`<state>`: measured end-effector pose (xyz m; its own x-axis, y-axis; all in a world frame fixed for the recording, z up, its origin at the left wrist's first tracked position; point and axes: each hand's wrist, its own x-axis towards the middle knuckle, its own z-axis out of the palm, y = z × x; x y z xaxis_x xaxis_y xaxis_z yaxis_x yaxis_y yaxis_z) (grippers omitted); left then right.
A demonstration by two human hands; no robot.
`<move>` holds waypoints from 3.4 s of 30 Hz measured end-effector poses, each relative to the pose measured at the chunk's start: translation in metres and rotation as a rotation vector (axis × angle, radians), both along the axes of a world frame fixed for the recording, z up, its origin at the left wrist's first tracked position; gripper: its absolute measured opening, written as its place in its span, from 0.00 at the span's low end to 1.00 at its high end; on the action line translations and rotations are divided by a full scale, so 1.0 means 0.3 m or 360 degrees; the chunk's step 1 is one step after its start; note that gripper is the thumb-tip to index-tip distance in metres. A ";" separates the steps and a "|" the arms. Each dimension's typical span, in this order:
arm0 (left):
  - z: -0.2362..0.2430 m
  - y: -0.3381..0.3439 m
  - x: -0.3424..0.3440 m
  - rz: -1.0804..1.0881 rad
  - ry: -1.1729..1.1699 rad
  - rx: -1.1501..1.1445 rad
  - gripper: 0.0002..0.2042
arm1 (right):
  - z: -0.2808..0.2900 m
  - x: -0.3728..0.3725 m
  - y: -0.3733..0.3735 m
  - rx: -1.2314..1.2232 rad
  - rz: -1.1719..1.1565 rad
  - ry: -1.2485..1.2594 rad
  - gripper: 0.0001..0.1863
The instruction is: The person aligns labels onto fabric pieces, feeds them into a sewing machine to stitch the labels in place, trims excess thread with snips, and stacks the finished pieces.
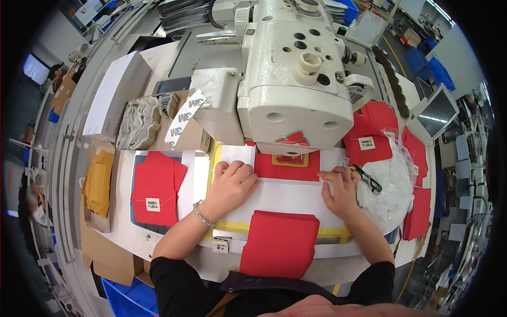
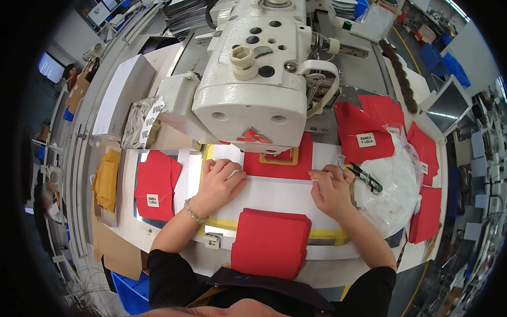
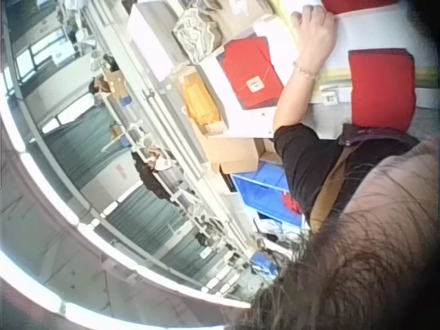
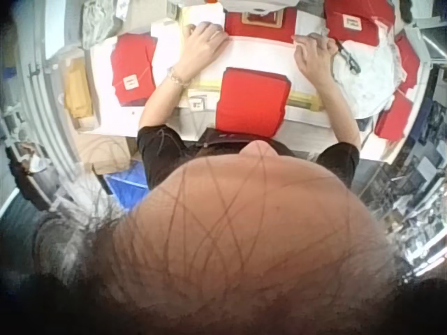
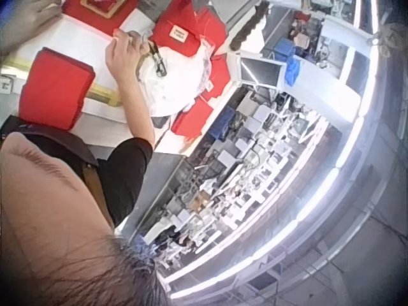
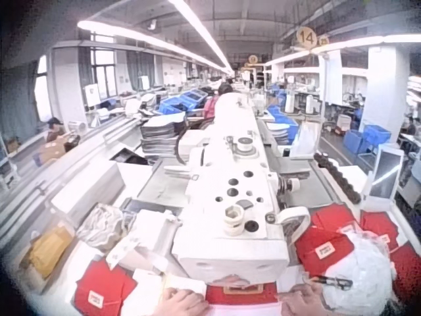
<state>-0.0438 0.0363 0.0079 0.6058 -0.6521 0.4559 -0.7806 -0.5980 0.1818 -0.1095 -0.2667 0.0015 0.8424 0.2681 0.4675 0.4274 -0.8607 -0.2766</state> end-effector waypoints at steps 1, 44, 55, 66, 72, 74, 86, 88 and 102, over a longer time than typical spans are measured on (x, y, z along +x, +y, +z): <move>-0.001 0.000 -0.001 0.0012 -0.0027 0.0037 0.06 | 0.000 0.000 -0.001 -0.0010 -0.0015 -0.0004 0.18; -0.003 -0.010 -0.007 0.0014 -0.0072 0.0096 0.09 | -0.019 -0.005 0.002 -0.0413 0.0124 -0.0354 0.16; 0.105 0.036 -0.001 0.0191 0.0037 0.0110 0.14 | -0.030 0.001 0.009 -0.0360 0.0137 -0.0373 0.13; 0.106 0.210 0.024 0.0376 0.0604 -0.0199 0.14 | 0.053 0.007 0.046 -0.0323 0.0129 -0.0111 0.13; 0.053 0.154 0.061 0.0263 0.0556 -0.0213 0.12 | 0.096 -0.016 0.077 -0.0371 0.0208 -0.0059 0.14; 0.077 0.133 0.049 0.0284 0.0787 -0.0375 0.10 | 0.121 -0.028 0.093 -0.0379 0.0209 -0.0066 0.14; 0.226 -0.069 -0.092 -0.0371 0.1731 -0.0607 0.20 | 0.195 -0.046 0.241 0.1176 0.0500 0.1033 0.09; 0.206 -0.085 -0.099 -0.0371 0.1691 -0.0758 0.19 | 0.198 -0.042 0.227 0.1318 0.0488 0.1091 0.10; 0.198 -0.158 -0.089 -0.0473 0.1717 -0.0908 0.11 | 0.105 -0.023 0.174 0.1757 0.0666 0.1414 0.17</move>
<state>-0.0705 -0.0112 0.0674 0.7090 -0.7004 0.0820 -0.1642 -0.0508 0.9851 -0.1165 -0.2147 0.0330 0.9081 0.4181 -0.0243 -0.0706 0.0956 -0.9929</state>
